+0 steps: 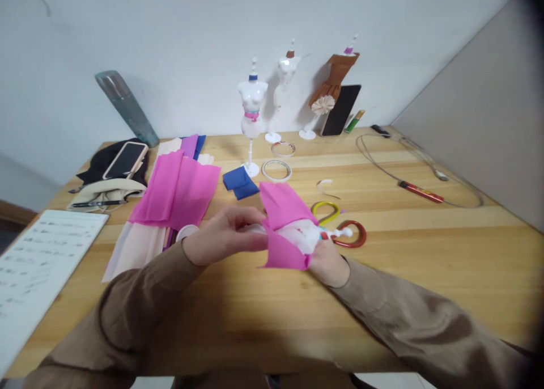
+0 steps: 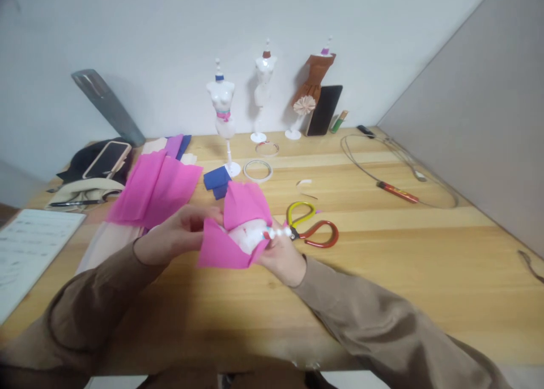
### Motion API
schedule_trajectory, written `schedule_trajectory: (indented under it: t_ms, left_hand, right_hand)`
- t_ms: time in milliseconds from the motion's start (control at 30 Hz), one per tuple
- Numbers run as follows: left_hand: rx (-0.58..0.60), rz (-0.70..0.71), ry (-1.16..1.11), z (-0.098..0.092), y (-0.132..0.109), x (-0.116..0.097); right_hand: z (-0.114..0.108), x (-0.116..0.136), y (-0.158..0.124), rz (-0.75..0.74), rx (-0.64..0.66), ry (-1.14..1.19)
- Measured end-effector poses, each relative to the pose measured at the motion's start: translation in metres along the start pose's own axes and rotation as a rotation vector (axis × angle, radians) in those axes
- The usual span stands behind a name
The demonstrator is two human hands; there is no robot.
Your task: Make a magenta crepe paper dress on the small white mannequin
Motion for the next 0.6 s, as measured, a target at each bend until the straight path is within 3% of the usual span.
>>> schedule_trajectory:
  t_ms: [67,133,233,300,433,600]
  left_hand:
    - [-0.027,-0.065,-0.090,-0.008,0.000,0.003]
    - [-0.044,-0.096,-0.170,-0.014,-0.001,0.003]
    - [-0.052,-0.129,-0.213,-0.015,0.000,0.003]
    - [-0.064,-0.145,-0.209,-0.014,0.002,0.004]
    - [-0.098,-0.174,-0.184,-0.013,0.003,0.007]
    - [-0.105,-0.222,-0.161,-0.013,0.001,0.008]
  right_hand:
    - [-0.005,0.020,0.000,-0.145,-0.076,-0.004]
    - [-0.013,0.052,-0.007,-0.390,-0.174,-0.094]
    - [-0.009,0.101,-0.022,-0.722,-0.173,-0.322]
    - [0.002,0.123,-0.027,-0.814,-0.092,-0.507]
    - [0.018,0.151,-0.034,-1.028,-0.144,-0.853]
    - [0.019,0.152,-0.028,-1.036,-0.139,-0.921]
Point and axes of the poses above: each hand's wrist, its own y-axis towards the middle knuckle, its own z-axis out of the palm, x = y × z, the point moved 7 cm from there along y, towards the middle knuckle, and after that the axes turned 4 degrees about y, right-handed, at the moved point
